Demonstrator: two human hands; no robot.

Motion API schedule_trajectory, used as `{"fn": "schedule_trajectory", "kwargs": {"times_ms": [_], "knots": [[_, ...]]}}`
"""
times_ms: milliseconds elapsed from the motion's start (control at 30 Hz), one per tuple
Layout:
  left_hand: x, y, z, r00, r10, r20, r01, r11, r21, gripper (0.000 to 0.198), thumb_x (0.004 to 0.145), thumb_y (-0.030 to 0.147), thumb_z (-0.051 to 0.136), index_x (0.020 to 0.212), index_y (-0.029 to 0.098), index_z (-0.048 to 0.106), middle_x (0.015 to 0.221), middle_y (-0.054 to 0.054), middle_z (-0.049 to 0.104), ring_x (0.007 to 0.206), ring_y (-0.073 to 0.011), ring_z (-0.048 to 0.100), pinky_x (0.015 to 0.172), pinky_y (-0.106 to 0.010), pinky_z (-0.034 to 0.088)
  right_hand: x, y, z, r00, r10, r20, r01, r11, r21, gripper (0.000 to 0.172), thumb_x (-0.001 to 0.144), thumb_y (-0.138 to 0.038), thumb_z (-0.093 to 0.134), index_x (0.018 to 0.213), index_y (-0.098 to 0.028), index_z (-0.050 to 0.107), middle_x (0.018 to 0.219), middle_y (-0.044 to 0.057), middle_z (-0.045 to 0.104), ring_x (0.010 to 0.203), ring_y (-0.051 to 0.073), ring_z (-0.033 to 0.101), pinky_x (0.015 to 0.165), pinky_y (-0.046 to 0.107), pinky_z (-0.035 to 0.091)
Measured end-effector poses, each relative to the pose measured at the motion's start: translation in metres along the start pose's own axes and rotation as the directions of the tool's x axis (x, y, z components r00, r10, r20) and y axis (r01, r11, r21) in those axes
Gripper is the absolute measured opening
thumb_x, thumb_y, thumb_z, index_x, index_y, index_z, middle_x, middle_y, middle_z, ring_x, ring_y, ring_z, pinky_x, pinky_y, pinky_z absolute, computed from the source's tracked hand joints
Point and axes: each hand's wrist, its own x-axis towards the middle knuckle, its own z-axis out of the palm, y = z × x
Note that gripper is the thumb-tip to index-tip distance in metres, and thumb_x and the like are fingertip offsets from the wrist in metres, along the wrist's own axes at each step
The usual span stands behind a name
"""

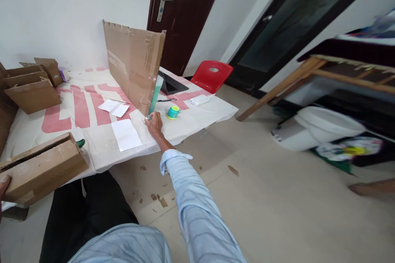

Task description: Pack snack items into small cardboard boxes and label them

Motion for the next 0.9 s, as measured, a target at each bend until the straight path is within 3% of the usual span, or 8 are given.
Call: {"fn": "schedule_trajectory", "kwargs": {"times_ms": [200, 367, 533, 733, 800, 900], "knots": [[-0.001, 0.003, 0.0, 1.0, -0.009, -0.022, 0.009, 1.0, 0.02, 0.034, 0.071, 0.057, 0.074, 0.089, 0.028, 0.075, 0.132, 0.001, 0.075, 0.143, -0.0372, 0.059, 0.13, -0.045, 0.036, -0.001, -0.002, 0.003, 0.998, -0.052, 0.037, 0.053, 0.998, -0.018, 0.013, 0.083, -0.029, 0.065, 0.082, -0.026, 0.052, 0.106, 0.006, 0.062, 0.102, 0.023, 0.058, 0.096, 0.036, 0.049], [0.0, -0.006, -0.001, 1.0, 0.015, 0.002, -0.015, 1.0, 0.019, 0.032, 0.076, 0.057, 0.074, 0.091, 0.028, 0.074, 0.134, 0.002, 0.074, 0.142, -0.0357, 0.059, 0.13, -0.044, 0.037, 0.002, 0.001, 0.005, 0.995, -0.058, 0.087, 0.062, 0.997, -0.049, 0.003, 0.087, -0.029, 0.064, 0.087, -0.025, 0.064, 0.11, 0.008, 0.066, 0.107, 0.025, 0.059, 0.1, 0.038, 0.049], [0.001, -0.01, -0.001, 1.0, 0.028, 0.008, -0.028, 0.999, 0.031, 0.031, 0.078, 0.056, 0.072, 0.092, 0.029, 0.074, 0.135, 0.003, 0.073, 0.143, -0.0348, 0.059, 0.13, -0.044, 0.036, 0.002, 0.003, 0.006, 0.991, -0.043, 0.129, 0.056, 0.994, -0.093, 0.016, 0.091, -0.03, 0.061, 0.098, -0.021, 0.072, 0.113, 0.013, 0.069, 0.111, 0.028, 0.058, 0.103, 0.039, 0.047], [-0.001, -0.001, -0.003, 0.999, -0.002, 0.051, 0.001, 1.0, 0.012, 0.025, 0.077, 0.053, 0.074, 0.091, 0.031, 0.073, 0.142, 0.003, 0.071, 0.15, -0.0386, 0.053, 0.134, -0.05, 0.032, -0.004, -0.001, 0.009, 0.989, 0.014, 0.144, 0.007, 0.989, -0.149, 0.03, 0.092, -0.033, 0.059, 0.116, -0.018, 0.068, 0.121, 0.016, 0.07, 0.112, 0.03, 0.057, 0.101, 0.04, 0.046], [-0.005, 0.005, -0.004, 0.995, -0.012, 0.097, 0.011, 1.0, 0.006, 0.02, 0.079, 0.05, 0.074, 0.088, 0.032, 0.071, 0.148, 0.004, 0.067, 0.154, -0.0393, 0.049, 0.135, -0.051, 0.029, -0.004, -0.003, 0.009, 0.987, 0.044, 0.152, -0.017, 0.985, -0.174, 0.032, 0.092, -0.036, 0.06, 0.118, -0.018, 0.067, 0.12, 0.017, 0.07, 0.111, 0.03, 0.057, 0.099, 0.04, 0.046], [-0.01, 0.012, -0.004, 0.996, -0.001, 0.084, 0.001, 1.0, 0.006, 0.019, 0.08, 0.049, 0.073, 0.081, 0.031, 0.069, 0.148, 0.002, 0.067, 0.154, -0.0441, 0.047, 0.134, -0.059, 0.029, -0.003, -0.007, 0.006, 0.979, 0.076, 0.188, -0.033, 0.974, -0.224, 0.031, 0.092, -0.037, 0.06, 0.114, -0.017, 0.069, 0.12, 0.017, 0.07, 0.112, 0.03, 0.058, 0.097, 0.038, 0.046]]}}
